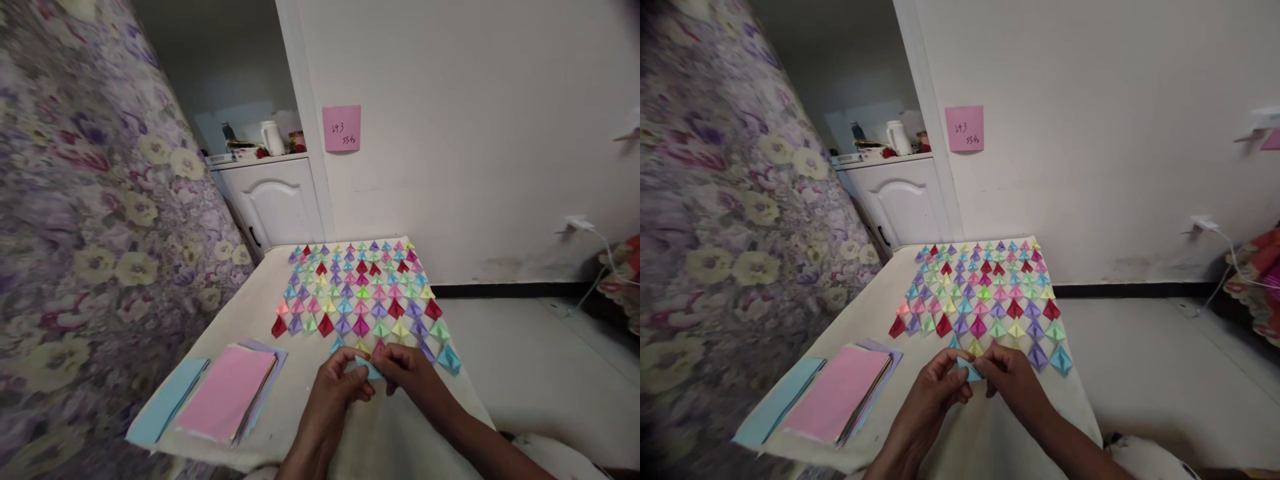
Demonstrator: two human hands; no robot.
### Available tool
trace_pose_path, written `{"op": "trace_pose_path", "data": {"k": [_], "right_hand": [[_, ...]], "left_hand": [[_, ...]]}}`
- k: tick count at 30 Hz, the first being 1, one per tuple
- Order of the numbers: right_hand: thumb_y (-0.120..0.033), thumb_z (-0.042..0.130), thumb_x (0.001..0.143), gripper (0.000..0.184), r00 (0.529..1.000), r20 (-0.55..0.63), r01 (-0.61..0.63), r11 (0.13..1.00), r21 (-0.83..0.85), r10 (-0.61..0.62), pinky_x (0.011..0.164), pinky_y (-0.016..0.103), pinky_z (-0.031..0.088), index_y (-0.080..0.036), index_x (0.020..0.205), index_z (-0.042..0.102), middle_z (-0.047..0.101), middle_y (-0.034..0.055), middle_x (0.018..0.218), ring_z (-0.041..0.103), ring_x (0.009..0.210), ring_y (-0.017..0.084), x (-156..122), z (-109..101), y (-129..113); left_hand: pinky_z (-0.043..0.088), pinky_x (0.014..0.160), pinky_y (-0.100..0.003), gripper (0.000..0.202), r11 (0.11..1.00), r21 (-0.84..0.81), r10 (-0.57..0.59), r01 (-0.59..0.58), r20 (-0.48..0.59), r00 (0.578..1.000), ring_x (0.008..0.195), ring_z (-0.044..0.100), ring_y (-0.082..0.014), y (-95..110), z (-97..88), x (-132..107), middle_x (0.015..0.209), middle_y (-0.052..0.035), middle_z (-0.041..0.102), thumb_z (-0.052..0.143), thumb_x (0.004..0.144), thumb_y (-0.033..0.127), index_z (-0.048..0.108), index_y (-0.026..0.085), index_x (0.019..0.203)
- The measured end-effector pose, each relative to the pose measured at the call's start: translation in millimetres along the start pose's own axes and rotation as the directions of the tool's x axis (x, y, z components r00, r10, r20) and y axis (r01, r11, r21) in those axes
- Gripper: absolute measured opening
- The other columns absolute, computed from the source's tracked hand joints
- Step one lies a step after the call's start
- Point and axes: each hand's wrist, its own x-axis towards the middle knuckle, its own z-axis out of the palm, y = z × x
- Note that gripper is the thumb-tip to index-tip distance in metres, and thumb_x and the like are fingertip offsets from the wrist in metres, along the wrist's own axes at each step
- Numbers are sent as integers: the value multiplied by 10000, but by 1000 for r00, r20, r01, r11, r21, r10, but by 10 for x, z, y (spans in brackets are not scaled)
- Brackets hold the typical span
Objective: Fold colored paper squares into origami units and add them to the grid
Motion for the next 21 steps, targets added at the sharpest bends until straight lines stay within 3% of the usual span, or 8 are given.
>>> {"op": "trace_pose_path", "data": {"k": [4,7,21], "right_hand": [[-343,582,788,214,996,-35,73,976,-205,-82,547,243,415,-183,648,603,586,-3,568,548,545,133,-42,16,-60],[-294,648,724,119,999,-36,32,979,-201,-40,514,237,420,-192,673,617,602,-8,574,568,531,142,-47,52,-38],[-283,611,744,160,997,-70,4,969,-246,-22,496,232,380,-191,623,562,576,-22,520,525,490,128,-39,82,53]], "left_hand": [[399,525,-200,235,1000,-3,25,-25,-26,999,510,551,-98,15,-11,-1,569,10,607,728,664,289,580,151,784],[408,535,-212,226,998,33,47,-46,-49,998,512,553,-109,9,-22,7,541,2,614,722,670,294,566,151,748],[426,534,-232,158,970,190,171,-150,-99,980,513,564,-131,21,11,-3,527,7,612,697,676,261,594,149,718]]}}
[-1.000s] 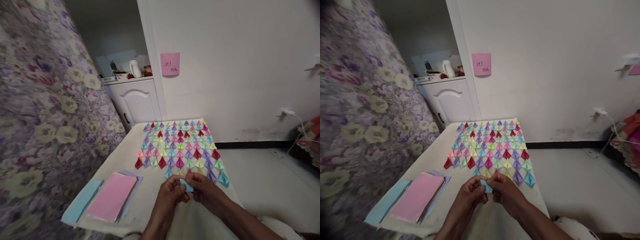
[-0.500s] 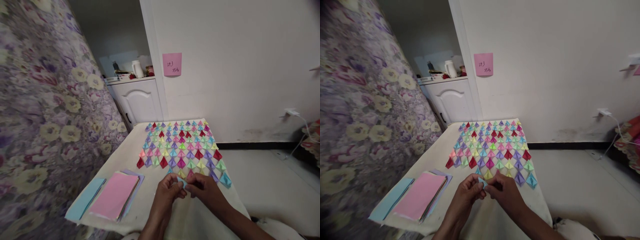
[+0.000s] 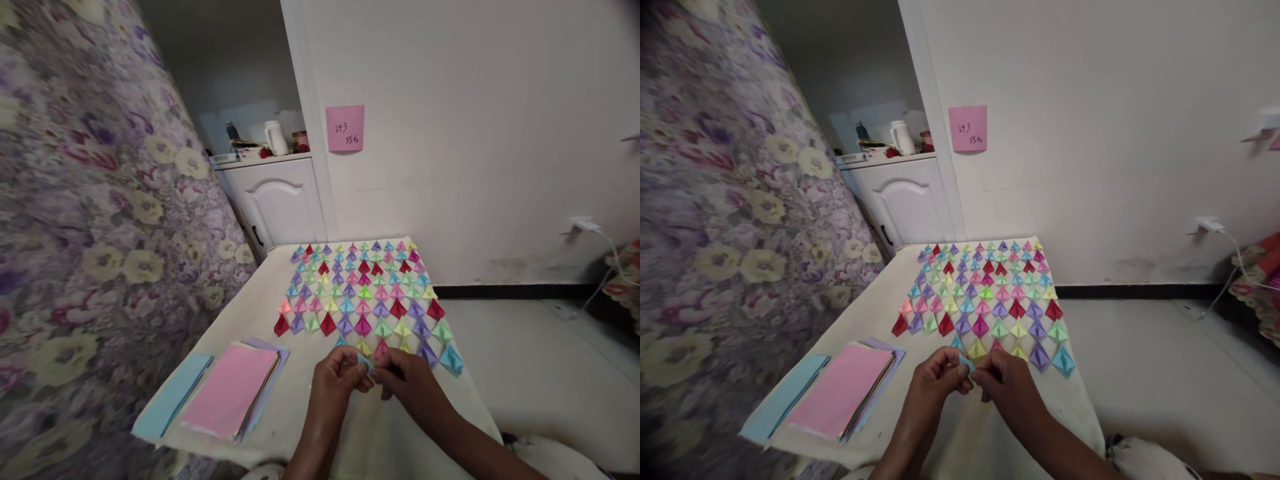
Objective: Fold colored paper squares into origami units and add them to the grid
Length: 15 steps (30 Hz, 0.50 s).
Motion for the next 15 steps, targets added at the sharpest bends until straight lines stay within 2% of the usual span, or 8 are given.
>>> {"op": "trace_pose_path", "data": {"k": [4,6,11,15], "right_hand": [[-260,658,695,89,997,10,72,996,-62,-71,505,229,338,-195,669,603,527,-33,579,449,517,106,51,-66,12],[-244,657,694,67,997,32,66,997,-39,-65,516,232,343,-195,698,612,511,-38,573,442,520,104,68,-93,8],[-202,598,725,34,998,64,10,995,95,-16,537,239,417,-184,717,571,558,-25,595,539,557,128,52,-69,-12],[-154,569,733,53,996,39,78,994,78,-81,537,235,433,-197,752,545,574,-29,606,562,569,133,9,-16,-35]], "left_hand": [[434,544,-239,115,992,111,55,-55,6,998,531,563,-136,5,22,-6,553,12,600,679,683,243,629,154,734],[436,552,-239,109,983,165,81,-82,17,997,547,564,-136,-2,35,-18,596,10,593,668,692,242,646,157,756],[449,596,-245,234,965,224,139,-137,6,990,601,571,-141,-4,54,-63,724,5,580,624,743,253,615,201,970],[419,625,-238,145,884,403,238,-236,46,970,676,563,-160,62,67,-108,768,-22,600,598,762,221,648,208,898]]}}
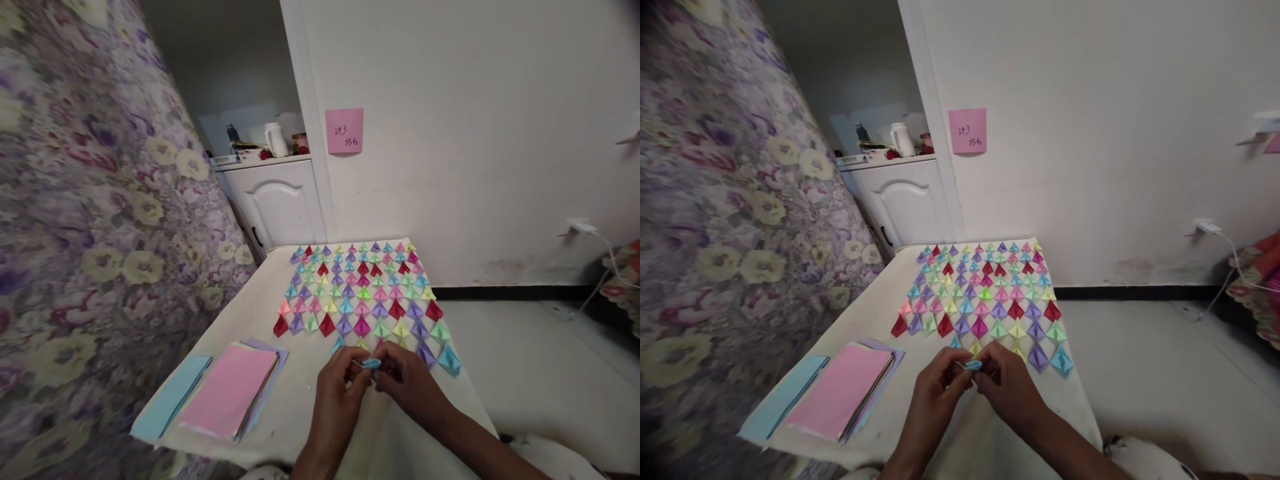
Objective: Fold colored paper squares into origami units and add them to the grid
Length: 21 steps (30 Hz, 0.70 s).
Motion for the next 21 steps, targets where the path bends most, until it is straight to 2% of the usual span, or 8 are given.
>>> {"op": "trace_pose_path", "data": {"k": [3,5,10,14,17,21], "right_hand": [[-157,565,755,71,999,17,44,999,26,-45,568,244,470,-206,781,520,612,-11,672,602,621,149,-32,26,-38],[-186,561,782,67,997,15,70,996,52,-71,614,259,500,-211,817,510,638,12,746,634,688,166,-51,38,-62],[-230,536,825,81,985,-7,174,984,25,-174,663,266,524,-218,904,524,631,28,822,652,755,173,-74,46,-47],[-185,508,824,70,970,-4,244,968,-64,-245,638,242,501,-210,873,552,615,13,798,631,718,148,-66,35,-10],[-157,533,794,48,974,-23,221,970,-103,-224,571,209,459,-203,793,544,596,-14,709,592,636,124,-64,30,-24],[-144,595,751,83,985,-41,164,984,-72,-167,542,192,413,-197,734,534,574,-37,664,543,581,103,-60,24,-80]], "left_hand": [[402,628,-236,134,992,91,83,-85,18,996,706,554,-167,56,-10,-13,802,-31,606,567,783,198,669,217,868],[405,637,-237,133,991,97,95,-97,21,995,714,563,-171,68,-15,-20,810,-32,611,559,789,193,661,218,871],[422,656,-247,93,996,87,10,-10,5,1000,702,587,-174,35,-37,-39,730,-11,618,551,801,221,588,216,886],[425,673,-246,128,997,83,-5,4,19,1000,704,588,-163,30,-52,-43,707,8,612,576,782,201,561,214,908],[420,649,-240,175,998,62,-18,18,11,1000,675,564,-153,43,-67,-31,675,19,585,623,747,205,570,205,913],[418,590,-239,159,992,-122,-35,38,25,999,605,531,-140,38,-107,-10,602,25,539,537,824,300,572,179,921]]}}
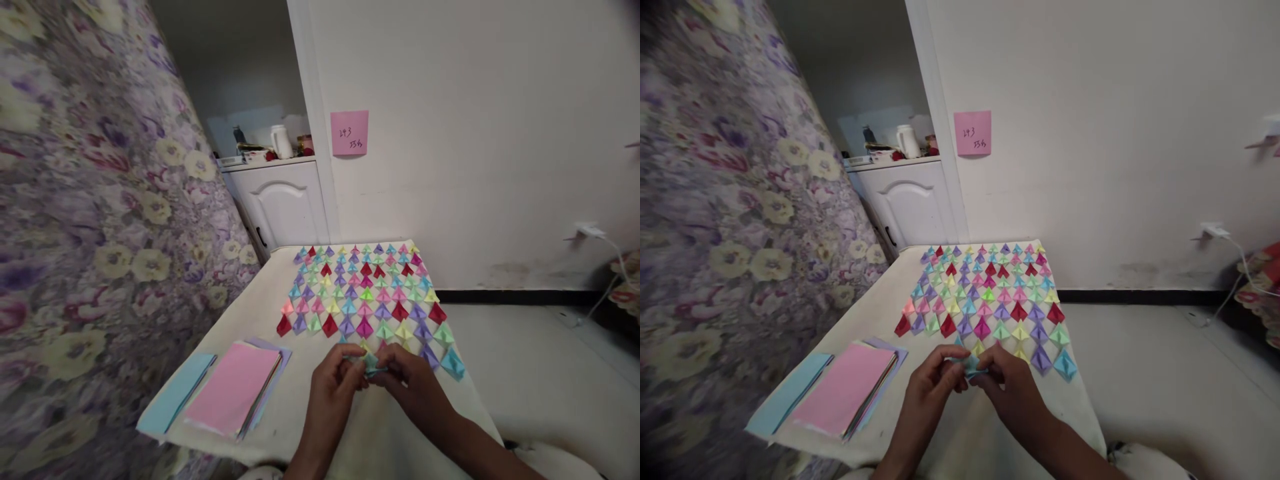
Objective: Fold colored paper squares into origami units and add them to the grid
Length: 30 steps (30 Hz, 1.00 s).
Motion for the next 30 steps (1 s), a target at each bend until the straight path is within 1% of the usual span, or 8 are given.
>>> {"op": "trace_pose_path", "data": {"k": [3,7,12,15,18,22,26,30], "right_hand": [[-127,597,745,83,1000,1,-9,999,43,9,592,197,427,-193,738,547,602,-20,740,564,644,110,17,-13,-14],[-109,583,746,90,1000,2,12,999,34,-12,614,203,440,-194,753,556,622,-5,784,575,672,116,26,-29,11],[-107,568,761,92,996,22,91,996,-11,-91,667,223,460,-195,790,575,634,7,805,599,706,128,9,-37,35],[-106,559,765,96,994,21,112,992,-58,-111,661,222,459,-193,800,584,621,0,775,591,684,123,6,-41,31],[-108,572,754,91,997,17,79,992,-95,-77,624,213,452,-190,790,586,610,-9,735,574,643,118,16,-39,19],[-154,588,761,39,1000,13,21,995,-100,-20,598,214,447,-189,780,588,610,-13,701,572,622,121,27,-28,8],[-188,596,768,9,999,37,13,996,-92,-10,573,208,430,-192,776,592,612,-18,690,567,610,118,21,-9,25],[-197,610,760,29,998,59,11,994,-111,-5,553,210,405,-188,742,590,599,-23,660,546,593,115,18,10,39]], "left_hand": [[415,573,-240,165,998,-61,26,-26,8,1000,586,525,-130,-32,-34,8,630,15,539,489,855,303,583,171,882],[415,570,-238,119,998,-26,56,-56,-7,998,608,527,-118,-61,-54,0,788,-13,562,551,819,279,600,171,814],[418,637,-242,117,989,112,95,-96,12,995,723,539,-149,-19,-77,-15,802,-24,570,539,828,255,627,181,804],[414,659,-240,120,976,189,106,-109,30,994,758,537,-157,7,-98,-17,811,-27,580,535,829,239,634,188,783],[414,644,-235,125,969,214,115,-121,40,993,742,541,-154,22,-110,-22,823,-29,594,529,827,222,639,192,775],[415,648,-228,135,951,261,162,-164,30,986,771,560,-155,36,-109,-41,882,-35,608,515,817,172,646,198,793],[402,626,-222,138,910,358,213,-209,30,977,738,554,-142,39,-92,-64,863,-25,606,506,810,144,632,203,808],[386,596,-218,156,894,391,234,-221,16,972,694,539,-132,21,-73,-76,808,-11,594,488,795,103,608,201,785]]}}
